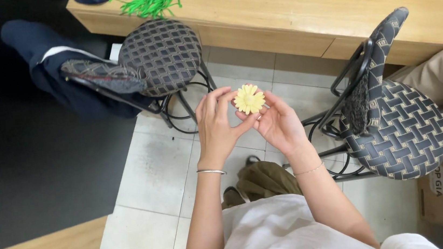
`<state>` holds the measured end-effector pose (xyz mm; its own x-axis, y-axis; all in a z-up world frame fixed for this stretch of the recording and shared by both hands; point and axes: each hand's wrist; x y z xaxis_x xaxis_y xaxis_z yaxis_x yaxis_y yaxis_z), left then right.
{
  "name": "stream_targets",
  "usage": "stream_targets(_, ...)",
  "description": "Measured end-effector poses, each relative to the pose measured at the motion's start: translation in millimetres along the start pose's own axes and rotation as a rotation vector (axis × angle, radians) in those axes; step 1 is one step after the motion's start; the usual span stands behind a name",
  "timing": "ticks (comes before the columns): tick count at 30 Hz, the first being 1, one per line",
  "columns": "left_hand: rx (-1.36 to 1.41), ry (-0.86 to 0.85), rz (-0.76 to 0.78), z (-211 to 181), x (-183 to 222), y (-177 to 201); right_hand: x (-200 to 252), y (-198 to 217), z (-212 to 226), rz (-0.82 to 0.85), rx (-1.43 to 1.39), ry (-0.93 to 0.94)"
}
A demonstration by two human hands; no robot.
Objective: Move decorative flower-shaped candles from a display shelf to a workstation table.
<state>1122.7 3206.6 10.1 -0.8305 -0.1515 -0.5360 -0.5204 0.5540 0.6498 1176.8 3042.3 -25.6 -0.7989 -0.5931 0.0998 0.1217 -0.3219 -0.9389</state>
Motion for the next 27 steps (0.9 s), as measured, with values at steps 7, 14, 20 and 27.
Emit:
stream_targets(7, -0.002, -0.037, -0.005, 40, -105, -57, -106, 17, 63, -0.071, 0.07, 0.039)
stream_targets(14, -0.032, 0.009, -0.089, 62, -215, -118, -224, 18, 139, -0.047, 0.057, 0.078)
stream_targets(20, -0.052, 0.064, -0.091, 72, -278, -166, -284, 29, 182, -0.044, 0.122, 0.14)
stream_targets(27, -0.029, 0.062, 0.004, 103, -326, -220, -333, 52, 214, -0.198, 0.177, 0.184)
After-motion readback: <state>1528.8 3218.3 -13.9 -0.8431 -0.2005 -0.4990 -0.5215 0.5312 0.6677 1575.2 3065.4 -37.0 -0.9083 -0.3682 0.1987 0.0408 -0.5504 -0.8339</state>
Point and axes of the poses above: each hand's wrist, its own x-axis away from the middle knuckle, its own y-axis out of the back of the hand, z = x × y, and after that the axes turned 6 degrees about -x, right-handed
